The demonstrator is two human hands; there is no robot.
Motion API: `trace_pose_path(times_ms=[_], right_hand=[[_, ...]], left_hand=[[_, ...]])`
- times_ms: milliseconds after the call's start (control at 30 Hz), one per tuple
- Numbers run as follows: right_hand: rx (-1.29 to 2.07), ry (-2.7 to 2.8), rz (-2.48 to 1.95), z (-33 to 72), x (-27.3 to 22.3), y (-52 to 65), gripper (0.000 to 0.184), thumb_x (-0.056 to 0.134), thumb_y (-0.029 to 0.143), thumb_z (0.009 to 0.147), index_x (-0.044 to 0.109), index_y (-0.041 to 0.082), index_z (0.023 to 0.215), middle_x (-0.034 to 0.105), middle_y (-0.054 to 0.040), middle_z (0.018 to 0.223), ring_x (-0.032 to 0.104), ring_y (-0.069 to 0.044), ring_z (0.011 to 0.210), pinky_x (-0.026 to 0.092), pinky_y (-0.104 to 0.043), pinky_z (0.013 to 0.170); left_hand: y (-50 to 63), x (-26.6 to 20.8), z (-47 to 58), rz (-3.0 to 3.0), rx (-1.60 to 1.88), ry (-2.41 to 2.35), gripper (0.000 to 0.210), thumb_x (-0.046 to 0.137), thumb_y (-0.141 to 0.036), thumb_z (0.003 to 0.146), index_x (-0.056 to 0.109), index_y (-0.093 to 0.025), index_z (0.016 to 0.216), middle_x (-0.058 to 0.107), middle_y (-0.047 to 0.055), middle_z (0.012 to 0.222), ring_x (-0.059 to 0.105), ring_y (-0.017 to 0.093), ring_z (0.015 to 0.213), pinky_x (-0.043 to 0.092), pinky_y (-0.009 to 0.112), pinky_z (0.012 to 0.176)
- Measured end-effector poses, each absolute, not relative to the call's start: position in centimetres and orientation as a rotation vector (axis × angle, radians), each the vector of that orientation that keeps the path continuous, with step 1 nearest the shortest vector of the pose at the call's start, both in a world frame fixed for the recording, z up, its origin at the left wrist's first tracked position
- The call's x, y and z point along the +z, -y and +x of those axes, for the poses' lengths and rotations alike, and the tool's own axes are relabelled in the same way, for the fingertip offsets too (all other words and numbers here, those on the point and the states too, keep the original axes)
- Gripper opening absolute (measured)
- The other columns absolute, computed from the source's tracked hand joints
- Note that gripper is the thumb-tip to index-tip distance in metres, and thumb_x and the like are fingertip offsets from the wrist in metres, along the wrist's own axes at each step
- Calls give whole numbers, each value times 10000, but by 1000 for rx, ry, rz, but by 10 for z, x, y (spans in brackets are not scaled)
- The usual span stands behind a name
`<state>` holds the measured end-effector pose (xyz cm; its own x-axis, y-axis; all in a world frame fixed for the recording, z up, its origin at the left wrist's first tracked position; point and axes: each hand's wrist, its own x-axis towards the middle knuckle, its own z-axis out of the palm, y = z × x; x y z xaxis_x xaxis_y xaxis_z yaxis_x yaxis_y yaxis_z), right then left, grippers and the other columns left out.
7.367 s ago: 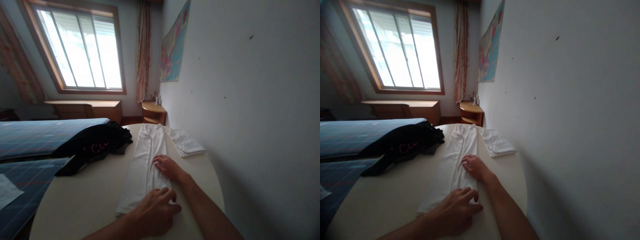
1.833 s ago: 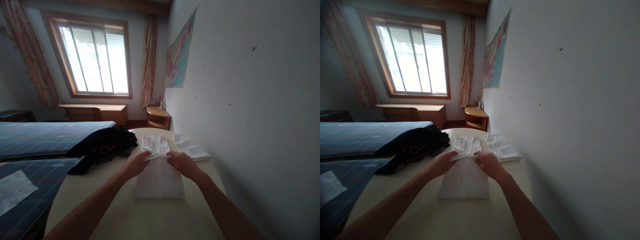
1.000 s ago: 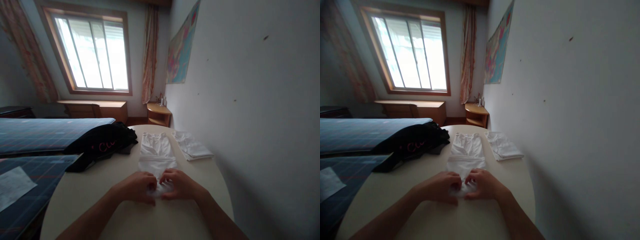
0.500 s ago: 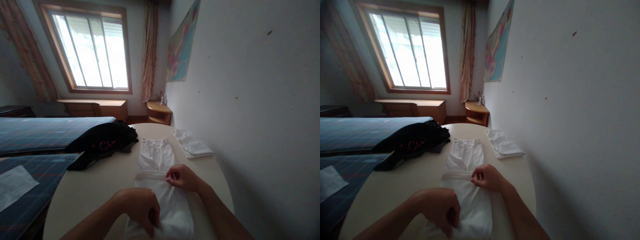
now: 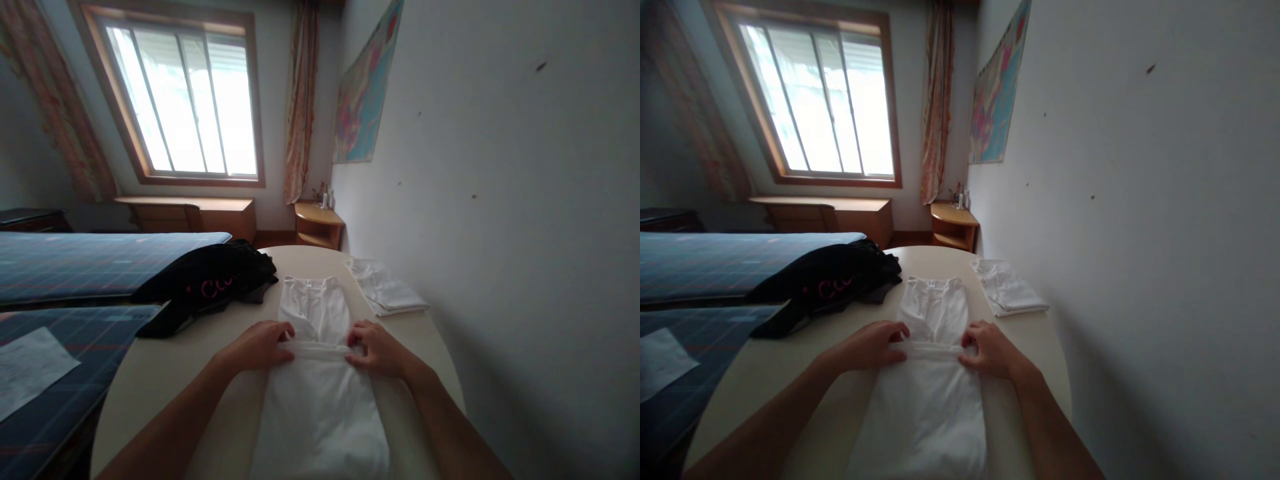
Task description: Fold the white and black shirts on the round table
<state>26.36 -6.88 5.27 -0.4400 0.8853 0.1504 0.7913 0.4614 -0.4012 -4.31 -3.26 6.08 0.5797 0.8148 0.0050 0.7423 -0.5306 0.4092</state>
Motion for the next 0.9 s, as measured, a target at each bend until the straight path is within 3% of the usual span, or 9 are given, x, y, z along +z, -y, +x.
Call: trace_pose_path(times_ms=[100,267,467,600,733,900], right_hand=[[401,2381,-1393,263,52,69,106,720,255,737,686,190,813,664,-32,881,586,-186,875,423,-284,812],[520,2335,-1366,261,54,69,168,720,248,723,710,188,880,675,-40,896,593,-188,878,441,-277,805],[839,2303,-1436,261,53,72,182,750,317,690,743,180,808,659,3,713,561,-133,645,397,-224,588],[913,2306,-1420,261,52,74,182,761,332,680,758,180,780,625,16,647,517,-115,598,360,-214,543],[835,2314,-1349,260,55,75,202,742,376,724,761,175,746,640,-7,705,532,-117,614,380,-218,558],[704,2346,-1289,253,56,74,219,681,389,805,765,187,800,646,-19,728,556,-126,628,411,-228,595]], left_hand=[[33,62,-44,2432,198,-1255,251,649,-352,735,684,-215,943,709,26,913,650,206,825,459,274,731],[34,63,-44,2405,179,-1226,304,668,-316,692,698,-216,977,718,35,994,653,218,905,460,275,788],[39,71,-50,2358,-8,-1172,297,738,-389,643,705,-235,895,693,-23,822,610,170,723,396,239,604],[41,73,-49,2299,-53,-1056,299,732,-429,678,700,-221,891,666,-34,764,571,136,651,370,223,550],[35,66,-39,2372,326,-1065,276,586,-411,847,684,-211,1010,692,8,858,607,141,713,456,237,662],[17,41,-30,2527,735,-1091,318,413,-268,962,657,-270,1165,658,31,1230,631,166,1064,460,254,939]])
